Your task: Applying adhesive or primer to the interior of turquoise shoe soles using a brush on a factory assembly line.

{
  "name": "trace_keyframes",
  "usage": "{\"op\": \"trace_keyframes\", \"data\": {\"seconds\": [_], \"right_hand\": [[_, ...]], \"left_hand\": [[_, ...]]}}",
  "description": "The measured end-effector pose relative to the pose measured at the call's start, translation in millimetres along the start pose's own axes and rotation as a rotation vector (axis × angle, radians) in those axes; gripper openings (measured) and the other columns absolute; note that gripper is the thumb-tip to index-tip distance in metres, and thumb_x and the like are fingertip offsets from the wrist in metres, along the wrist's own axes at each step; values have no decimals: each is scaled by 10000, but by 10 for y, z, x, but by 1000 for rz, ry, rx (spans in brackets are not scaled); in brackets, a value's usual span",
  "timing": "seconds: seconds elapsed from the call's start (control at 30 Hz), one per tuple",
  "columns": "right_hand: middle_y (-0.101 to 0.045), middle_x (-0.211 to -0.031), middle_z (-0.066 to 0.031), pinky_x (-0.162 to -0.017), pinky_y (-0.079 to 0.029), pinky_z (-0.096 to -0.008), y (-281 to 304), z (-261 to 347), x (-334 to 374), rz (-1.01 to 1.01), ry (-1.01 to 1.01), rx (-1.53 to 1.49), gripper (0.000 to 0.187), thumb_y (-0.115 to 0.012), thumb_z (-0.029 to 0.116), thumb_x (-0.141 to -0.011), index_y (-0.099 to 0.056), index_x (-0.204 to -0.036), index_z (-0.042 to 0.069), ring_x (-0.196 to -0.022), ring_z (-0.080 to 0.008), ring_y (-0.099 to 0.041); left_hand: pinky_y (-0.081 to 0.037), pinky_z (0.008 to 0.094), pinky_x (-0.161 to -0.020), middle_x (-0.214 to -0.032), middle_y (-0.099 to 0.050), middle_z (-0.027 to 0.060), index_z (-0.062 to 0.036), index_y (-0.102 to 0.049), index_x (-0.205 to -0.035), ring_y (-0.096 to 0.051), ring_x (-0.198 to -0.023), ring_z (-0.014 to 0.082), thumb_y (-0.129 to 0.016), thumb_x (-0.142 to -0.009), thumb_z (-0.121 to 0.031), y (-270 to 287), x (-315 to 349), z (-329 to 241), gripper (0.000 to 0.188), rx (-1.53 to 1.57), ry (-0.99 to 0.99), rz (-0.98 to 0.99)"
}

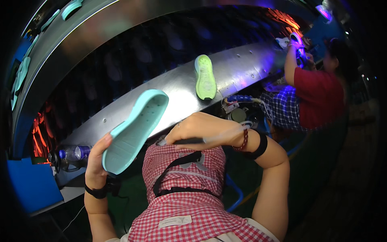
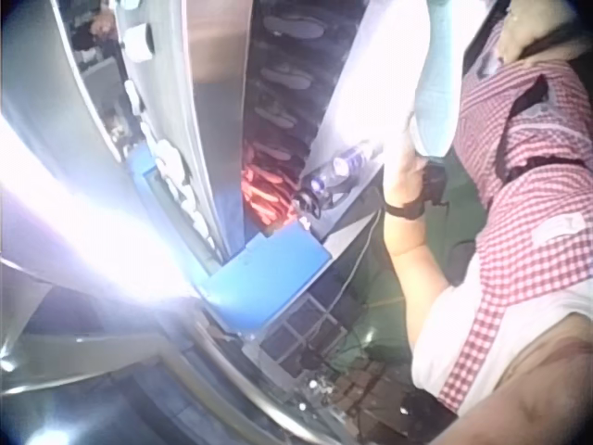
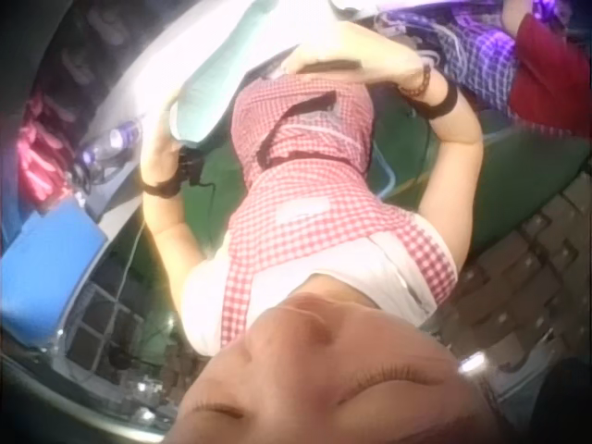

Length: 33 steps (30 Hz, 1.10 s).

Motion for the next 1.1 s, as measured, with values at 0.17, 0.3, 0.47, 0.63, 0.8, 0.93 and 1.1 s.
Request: {"op": "trace_keyframes", "data": {"seconds": [0.17,0.3,0.47,0.63,0.8,0.93,1.1], "right_hand": [[-654,-947,-145,-773,-511,-281,-132,-40,-106,-261,-197,-657,234,-643,18,-774,-627,-1004,-22,-861,-193,-633],[-655,-836,-136,-599,-515,-217,-310,-461,-109,-541,-351,-1005,182,-615,25,-792,-633,-956,-51,-648,-121,-618],[-631,-742,-61,-500,-465,-198,-105,-674,43,-841,-454,-734,160,-618,62,-792,-645,-924,-23,-544,-81,-571],[-664,-838,-111,-650,-490,-226,-505,-584,-135,-1164,-316,-214,202,-646,38,-769,-639,-960,-27,-732,-128,-624],[-651,-928,-168,-478,-433,-174,-330,-87,137,-680,-144,-795,219,-628,37,-775,-622,-982,-32,-531,-75,-555],[-606,-999,-248,-373,-308,-153,-180,-384,649,-1218,-71,-1190,188,-531,43,-842,-553,-1005,-49,-394,-36,-366],[-613,-995,-215,-387,-318,-157,-341,-596,616,-1192,-289,-1254,177,-512,11,-852,-549,-1011,-59,-402,-43,-364]], "left_hand": [[-492,305,-812,-1159,-528,195,53,-370,-1277,-582,-986,240,-483,-853,-263,-36,-150,251,541,337,-51,-35],[-513,315,-776,-1088,-573,181,49,-446,-1200,-615,-904,247,-461,-857,-227,-44,-293,410,441,457,-84,-127],[-536,475,-734,-1085,-565,241,69,-443,-1189,-619,-881,343,-434,-878,-297,140,-329,666,481,617,-26,-172],[-526,469,-745,-1074,-576,225,58,-452,-1183,-620,-865,352,-429,-881,-322,-1,-459,634,486,637,-65,-111],[-472,454,-873,-1143,-547,206,43,-387,-1265,-570,-1014,321,-417,-868,-270,316,-21,233,506,434,-314,-170],[-481,574,-763,-1199,-489,253,28,-341,-1310,-564,-956,427,-312,-877,-453,64,471,-946,648,378,-666,-114],[-201,618,-1022,-1382,-287,214,10,-262,-1345,-263,-1277,397,-309,-926,-328,785,201,-2435,540,513,-949,-135]]}}
Point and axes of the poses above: each hand's wrist, its own x-axis away from the middle knuckle, its own y-axis out of the back of the hand, z = x × y, the point moved 4 cm from there along -x, towards the middle knuckle
